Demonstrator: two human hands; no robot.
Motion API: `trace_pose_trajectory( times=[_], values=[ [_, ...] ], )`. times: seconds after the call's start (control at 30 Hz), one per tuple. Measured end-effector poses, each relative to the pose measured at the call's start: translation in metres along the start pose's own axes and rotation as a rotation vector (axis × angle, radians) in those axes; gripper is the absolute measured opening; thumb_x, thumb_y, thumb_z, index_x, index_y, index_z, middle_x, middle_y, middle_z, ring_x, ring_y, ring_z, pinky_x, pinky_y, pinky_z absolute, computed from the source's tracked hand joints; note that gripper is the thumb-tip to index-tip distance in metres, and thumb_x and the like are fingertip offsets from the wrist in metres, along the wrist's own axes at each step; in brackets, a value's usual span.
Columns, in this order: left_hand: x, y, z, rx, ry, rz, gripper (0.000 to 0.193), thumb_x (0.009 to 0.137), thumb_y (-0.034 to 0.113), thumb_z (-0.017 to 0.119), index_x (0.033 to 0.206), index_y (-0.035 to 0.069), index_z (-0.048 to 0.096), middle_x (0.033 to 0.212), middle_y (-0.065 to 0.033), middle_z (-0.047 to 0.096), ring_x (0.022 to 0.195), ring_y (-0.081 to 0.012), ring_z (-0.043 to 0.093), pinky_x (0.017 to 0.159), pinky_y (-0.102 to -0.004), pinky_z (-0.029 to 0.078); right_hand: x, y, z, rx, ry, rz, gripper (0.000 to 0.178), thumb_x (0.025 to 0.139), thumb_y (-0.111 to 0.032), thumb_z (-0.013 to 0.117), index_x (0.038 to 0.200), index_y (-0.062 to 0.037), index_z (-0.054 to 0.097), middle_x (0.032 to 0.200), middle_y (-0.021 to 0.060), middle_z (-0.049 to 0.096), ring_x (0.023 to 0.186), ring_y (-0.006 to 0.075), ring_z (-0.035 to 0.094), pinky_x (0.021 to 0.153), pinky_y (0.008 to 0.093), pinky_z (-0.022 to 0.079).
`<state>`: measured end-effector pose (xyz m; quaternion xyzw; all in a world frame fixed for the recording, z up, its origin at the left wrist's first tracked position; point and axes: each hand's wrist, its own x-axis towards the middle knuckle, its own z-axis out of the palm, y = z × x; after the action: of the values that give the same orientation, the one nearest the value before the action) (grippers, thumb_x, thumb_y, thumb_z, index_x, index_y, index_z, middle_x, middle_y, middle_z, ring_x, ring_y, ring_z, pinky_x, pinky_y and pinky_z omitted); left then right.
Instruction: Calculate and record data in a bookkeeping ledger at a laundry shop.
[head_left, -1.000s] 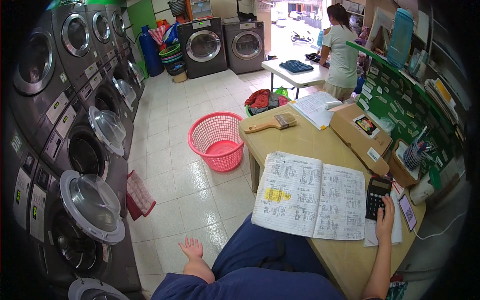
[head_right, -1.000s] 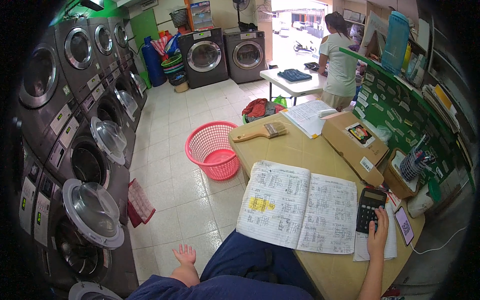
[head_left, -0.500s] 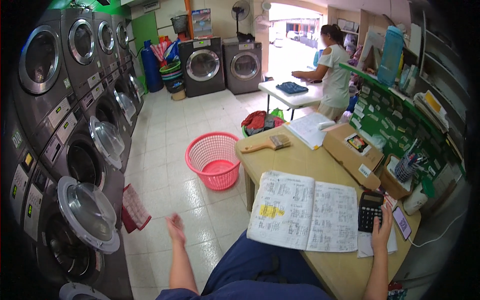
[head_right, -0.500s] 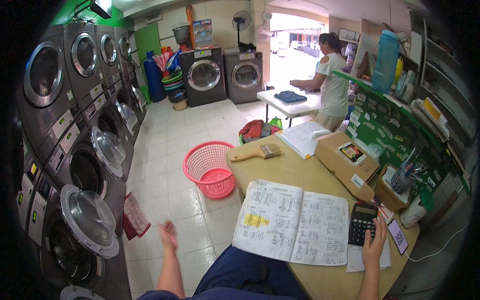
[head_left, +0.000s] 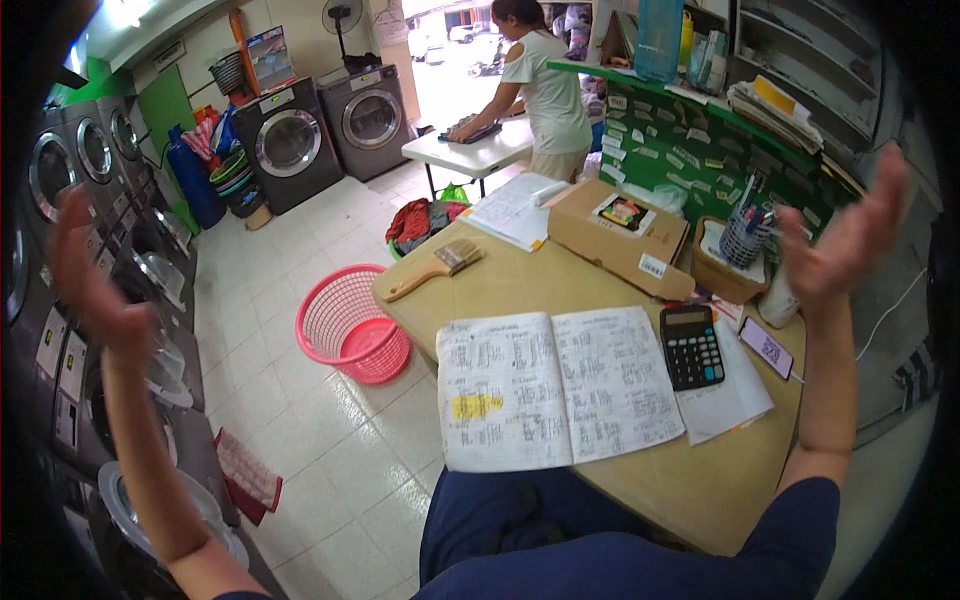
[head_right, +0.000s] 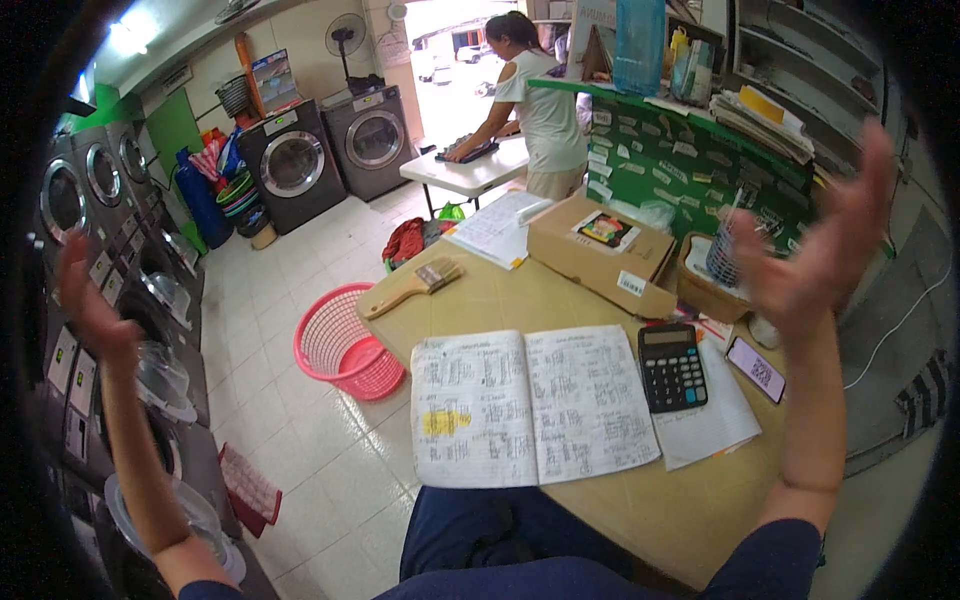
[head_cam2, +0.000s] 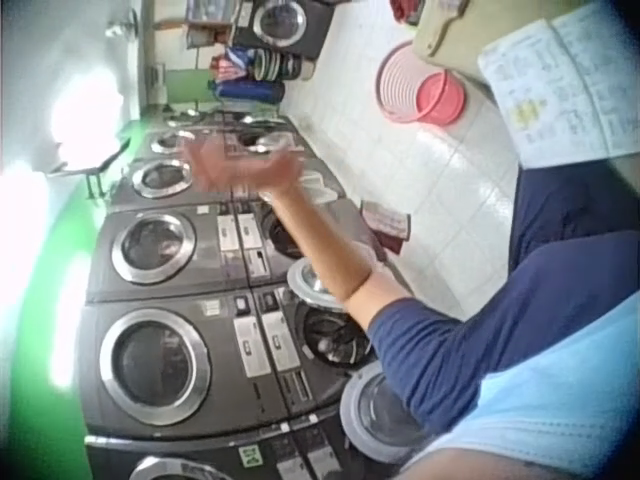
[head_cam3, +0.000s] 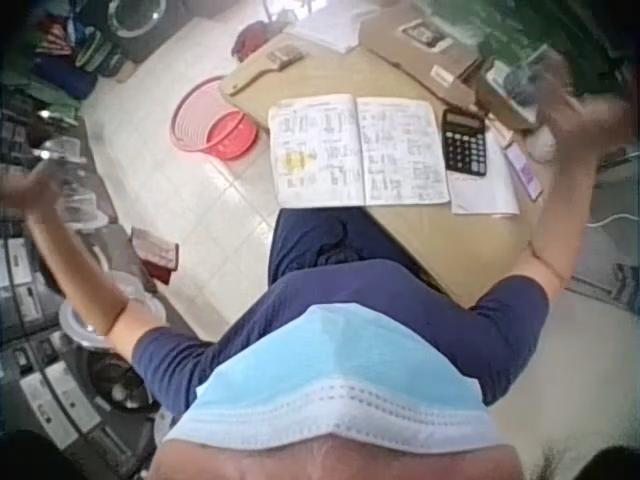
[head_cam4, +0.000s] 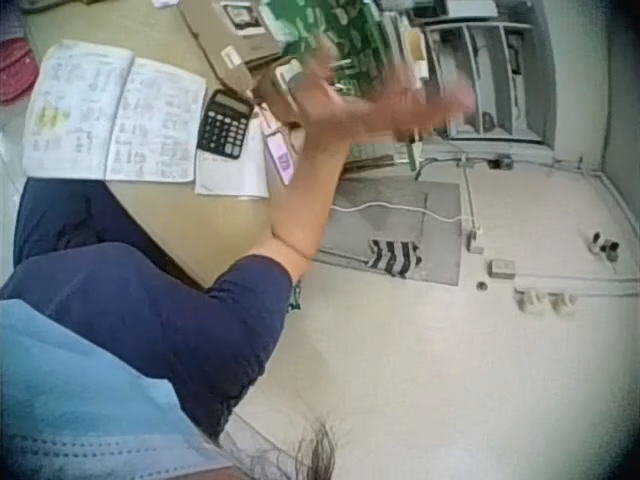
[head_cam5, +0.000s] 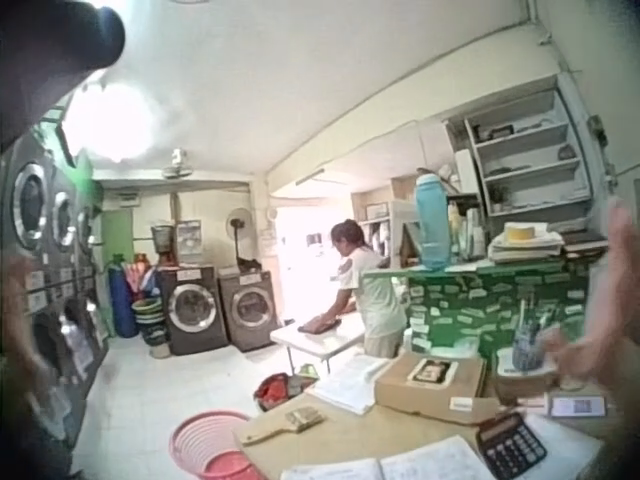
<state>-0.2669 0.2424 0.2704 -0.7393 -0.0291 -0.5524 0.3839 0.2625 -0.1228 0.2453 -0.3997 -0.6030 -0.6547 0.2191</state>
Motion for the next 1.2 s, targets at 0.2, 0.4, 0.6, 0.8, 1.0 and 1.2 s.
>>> trace_pose_trajectory(
  times=[0.2, 0.4, 0.6, 0.8, 1.0, 1.2],
  values=[
    [-0.257, -0.120, -0.211, -0.196, 0.275, -0.866, 0.050, 0.110, 0.030, 0.029, 0.153, 0.004, 0.031, 0.156, -0.0174, 0.038, 0.141, -0.0373, 0.042, 0.120, -0.0518, 0.031, -0.169, 0.017, -0.112, -0.043, 0.063, 0.771, 0.071, 0.101, -0.010, 0.057, 0.156, -0.0011, 0.013, 0.162, 0.0208, 0.021, 0.148, 0.0377, 0.029, 0.119, 0.0491, 0.030],
    [-0.482, 0.130, -0.188, -0.011, 1.114, -2.093, 0.080, 0.098, 0.058, 0.047, 0.159, 0.012, 0.025, 0.164, -0.0151, 0.025, 0.152, -0.0319, 0.024, 0.123, -0.0479, 0.019, -0.351, -0.077, -0.151, -0.096, 0.032, 1.332, 0.063, 0.107, -0.020, 0.046, 0.156, 0.0034, 0.014, 0.163, 0.0212, 0.018, 0.147, 0.0369, 0.030, 0.119, 0.0464, 0.026],
    [-0.590, 0.416, -0.136, 0.044, 0.908, -2.680, 0.101, 0.087, 0.082, 0.042, 0.161, 0.017, 0.016, 0.168, -0.0085, 0.015, 0.153, -0.0307, 0.017, 0.124, -0.0433, 0.016, -0.306, -0.096, -0.127, 0.046, -0.219, 1.280, 0.066, 0.103, -0.016, 0.050, 0.157, -0.0026, 0.016, 0.164, 0.0165, 0.019, 0.147, 0.0374, 0.031, 0.120, 0.0485, 0.026],
    [-0.626, 0.514, -0.141, 0.012, 0.791, -2.703, 0.102, 0.087, 0.081, 0.045, 0.161, 0.017, 0.014, 0.167, -0.0085, 0.017, 0.154, -0.0299, 0.017, 0.123, -0.0405, 0.020, -0.314, -0.101, -0.118, 0.024, -0.320, 1.216, 0.069, 0.101, -0.014, 0.053, 0.158, -0.0033, 0.016, 0.164, 0.0176, 0.019, 0.147, 0.0387, 0.031, 0.120, 0.0497, 0.026],
    [-0.638, 0.522, -0.170, -0.047, 0.821, -2.779, 0.102, 0.088, 0.080, 0.044, 0.162, 0.018, 0.010, 0.167, -0.0092, 0.016, 0.154, -0.0309, 0.016, 0.123, -0.0419, 0.018, -0.317, -0.097, -0.113, 0.052, -0.287, 1.209, 0.068, 0.102, -0.017, 0.052, 0.158, -0.0029, 0.017, 0.164, 0.0182, 0.020, 0.146, 0.0389, 0.031, 0.121, 0.0492, 0.024],
    [-0.536, 0.438, -0.138, 0.023, 0.866, -2.597, 0.109, 0.087, 0.081, 0.045, 0.161, 0.011, 0.008, 0.167, -0.0099, 0.014, 0.154, -0.0296, 0.014, 0.124, -0.0455, 0.016, -0.315, -0.097, -0.118, 0.041, -0.274, 1.216, 0.064, 0.103, -0.019, 0.050, 0.158, -0.0033, 0.020, 0.164, 0.0163, 0.023, 0.146, 0.0342, 0.033, 0.120, 0.0468, 0.024]
  ],
)
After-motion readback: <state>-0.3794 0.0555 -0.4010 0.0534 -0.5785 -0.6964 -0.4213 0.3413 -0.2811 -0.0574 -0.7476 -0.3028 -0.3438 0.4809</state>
